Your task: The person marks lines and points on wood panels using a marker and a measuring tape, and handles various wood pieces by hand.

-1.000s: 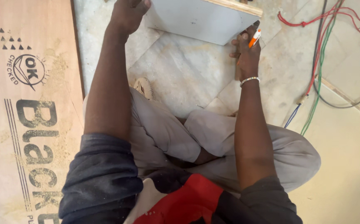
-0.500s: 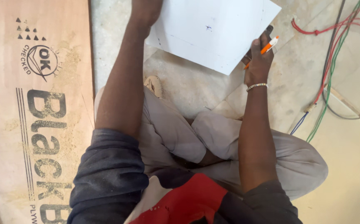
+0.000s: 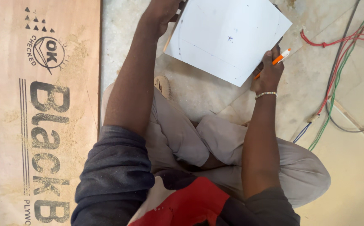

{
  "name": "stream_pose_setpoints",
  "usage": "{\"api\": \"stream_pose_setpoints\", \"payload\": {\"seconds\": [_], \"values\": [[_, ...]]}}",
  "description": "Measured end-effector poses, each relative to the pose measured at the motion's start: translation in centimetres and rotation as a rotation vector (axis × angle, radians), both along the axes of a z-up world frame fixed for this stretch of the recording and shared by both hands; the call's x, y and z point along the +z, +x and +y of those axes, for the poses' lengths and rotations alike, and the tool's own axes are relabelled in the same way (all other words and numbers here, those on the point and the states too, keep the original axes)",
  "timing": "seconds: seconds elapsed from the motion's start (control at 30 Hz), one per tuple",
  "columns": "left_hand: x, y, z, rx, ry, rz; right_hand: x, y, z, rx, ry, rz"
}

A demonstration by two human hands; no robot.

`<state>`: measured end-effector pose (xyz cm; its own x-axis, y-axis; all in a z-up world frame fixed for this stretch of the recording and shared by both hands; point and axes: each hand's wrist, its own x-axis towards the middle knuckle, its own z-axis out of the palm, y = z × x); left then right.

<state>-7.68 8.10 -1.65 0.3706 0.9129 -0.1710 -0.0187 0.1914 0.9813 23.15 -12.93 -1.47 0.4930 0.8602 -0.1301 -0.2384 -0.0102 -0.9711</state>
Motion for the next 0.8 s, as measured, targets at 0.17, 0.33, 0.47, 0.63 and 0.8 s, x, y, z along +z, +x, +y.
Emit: {"api": "stream_pose_setpoints", "payload": {"seconds": [0.17,0.33,0.47,0.63,0.8], "values": [[-0.6,0.7,0.0,-0.052,0.084,-0.028,-0.8,0.9,0.2,0.002,-0.026,0.007],[-0.9,0.9,0.2,0.013,0.006,-0.046,-1.9,1.1,0.2,-0.042,-0.025,0.005],[0.6,0.8,-0.7,0.008,0.0,-0.125,-2.7,1.3,0.3,-0.029,0.026,-0.061],[0.6,0.8,-0.5,0.032,-0.008,-0.242,-3.8,1.5,0.2,-0.052,0.02,0.067],[1.2,1.0,-0.8,-0.052,-0.088,-0.445,-3.9,1.7,0.1,-0.048,-0.026,0.088]]}}
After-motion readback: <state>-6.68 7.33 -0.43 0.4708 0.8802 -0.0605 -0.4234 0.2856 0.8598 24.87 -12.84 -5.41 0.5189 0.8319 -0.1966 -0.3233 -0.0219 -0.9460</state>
